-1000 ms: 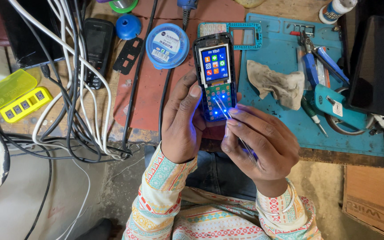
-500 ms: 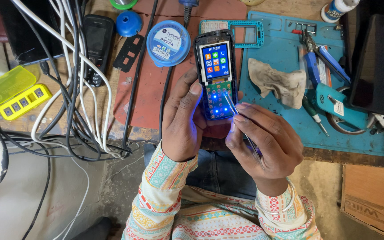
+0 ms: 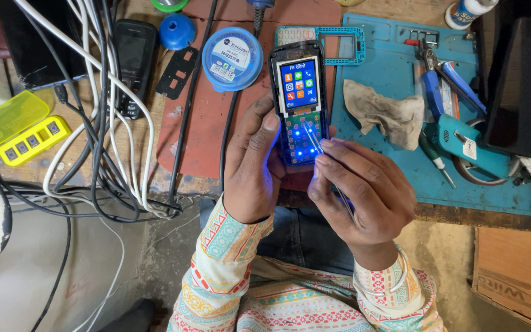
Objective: The person disassembles a feature phone, removing its back cover and battery, then uses tweezers to work on the exposed keypad circuit board. They power the phone on, navigate its menu, and press the keypad keys with tweezers to test them while the screen is lit.
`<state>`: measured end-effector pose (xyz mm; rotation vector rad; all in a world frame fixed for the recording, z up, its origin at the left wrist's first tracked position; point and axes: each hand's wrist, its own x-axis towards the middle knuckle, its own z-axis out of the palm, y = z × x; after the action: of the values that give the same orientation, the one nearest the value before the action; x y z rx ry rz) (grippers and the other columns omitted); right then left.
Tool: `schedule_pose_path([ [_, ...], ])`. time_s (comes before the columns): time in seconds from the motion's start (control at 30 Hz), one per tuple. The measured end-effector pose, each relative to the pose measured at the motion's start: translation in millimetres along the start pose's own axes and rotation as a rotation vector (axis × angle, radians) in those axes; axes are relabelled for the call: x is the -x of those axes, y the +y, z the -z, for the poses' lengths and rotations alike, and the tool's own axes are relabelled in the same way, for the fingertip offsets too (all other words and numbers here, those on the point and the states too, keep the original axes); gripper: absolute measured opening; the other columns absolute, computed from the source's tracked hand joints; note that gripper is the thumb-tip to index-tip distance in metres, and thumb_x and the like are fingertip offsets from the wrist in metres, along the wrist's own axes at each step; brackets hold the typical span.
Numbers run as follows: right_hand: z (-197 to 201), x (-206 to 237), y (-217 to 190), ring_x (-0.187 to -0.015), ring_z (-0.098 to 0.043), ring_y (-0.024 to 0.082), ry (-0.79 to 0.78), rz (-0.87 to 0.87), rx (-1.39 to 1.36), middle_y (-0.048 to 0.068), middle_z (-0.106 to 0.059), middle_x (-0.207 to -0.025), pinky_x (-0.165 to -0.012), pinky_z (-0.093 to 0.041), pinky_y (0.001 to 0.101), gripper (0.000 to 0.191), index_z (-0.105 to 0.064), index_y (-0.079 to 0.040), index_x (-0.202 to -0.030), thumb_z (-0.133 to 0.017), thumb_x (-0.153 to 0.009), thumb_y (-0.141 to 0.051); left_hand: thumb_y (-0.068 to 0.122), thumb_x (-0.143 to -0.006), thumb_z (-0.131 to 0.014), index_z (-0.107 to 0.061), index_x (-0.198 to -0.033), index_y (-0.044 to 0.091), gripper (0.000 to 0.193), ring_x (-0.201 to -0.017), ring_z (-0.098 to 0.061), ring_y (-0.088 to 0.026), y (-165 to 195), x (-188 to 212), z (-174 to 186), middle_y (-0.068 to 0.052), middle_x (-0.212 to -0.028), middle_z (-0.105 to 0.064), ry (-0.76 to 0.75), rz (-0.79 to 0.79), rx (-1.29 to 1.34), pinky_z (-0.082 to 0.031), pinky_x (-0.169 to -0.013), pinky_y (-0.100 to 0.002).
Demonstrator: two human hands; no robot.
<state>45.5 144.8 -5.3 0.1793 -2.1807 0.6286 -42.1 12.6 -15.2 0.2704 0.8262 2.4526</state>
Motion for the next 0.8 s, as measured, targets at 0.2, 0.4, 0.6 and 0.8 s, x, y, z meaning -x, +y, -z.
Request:
schedule_pose_path([
  [0.2, 0.1, -1.0, 0.8, -0.105, -0.075, 0.03, 0.0, -0.005, -0.015, 0.013, -0.075, -0.112, -0.088, -0.06, 0.0369, 0.026, -0.072, -0.002, -0.111, -0.085, -0.088, -0.003, 0.016, -0.115, -0.044, -0.04, -0.151, -0.005, 0.042, -0.117, -0.07, -0.034, -0.7, 0.1, 0.7, -0.022, -0.13, -0.064, 0.002, -0.009, -0.01, -0.059, -0.103, -0.047],
  [0.4, -1.0, -0.4, 1.1, -0.105, -0.075, 0.03, 0.002, -0.009, -0.023, 0.013, -0.075, -0.112, -0.089, -0.06, 0.0375, 0.025, -0.072, -0.002, -0.111, -0.084, -0.089, -0.002, 0.016, -0.115, -0.043, -0.04, -0.151, -0.004, 0.042, -0.116, -0.07, -0.034, -0.8, 0.1, 1.3, -0.023, -0.129, -0.065, 0.008, -0.005, -0.017, -0.06, -0.102, -0.047],
  [0.6, -0.4, 0.8, 0.7, -0.105, -0.075, 0.03, -0.001, -0.018, -0.03, 0.014, -0.075, -0.112, -0.092, -0.061, 0.0383, 0.025, -0.072, -0.002, -0.11, -0.084, -0.089, -0.003, 0.016, -0.114, -0.043, -0.04, -0.15, -0.005, 0.041, -0.115, -0.07, -0.035, -0.5, 0.7, 0.9, -0.023, -0.129, -0.065, 0.015, -0.005, -0.018, -0.06, -0.102, -0.047],
  [0.8, -0.9, 0.6, 1.9, -0.105, -0.075, 0.03, 0.006, -0.025, -0.044, 0.014, -0.075, -0.111, -0.09, -0.06, 0.0369, 0.027, -0.071, -0.002, -0.11, -0.085, -0.086, -0.003, 0.015, -0.115, -0.043, -0.041, -0.15, -0.005, 0.041, -0.117, -0.07, -0.034, -0.7, 0.0, 1.2, -0.022, -0.13, -0.065, 0.003, -0.016, -0.017, -0.059, -0.104, -0.047],
])
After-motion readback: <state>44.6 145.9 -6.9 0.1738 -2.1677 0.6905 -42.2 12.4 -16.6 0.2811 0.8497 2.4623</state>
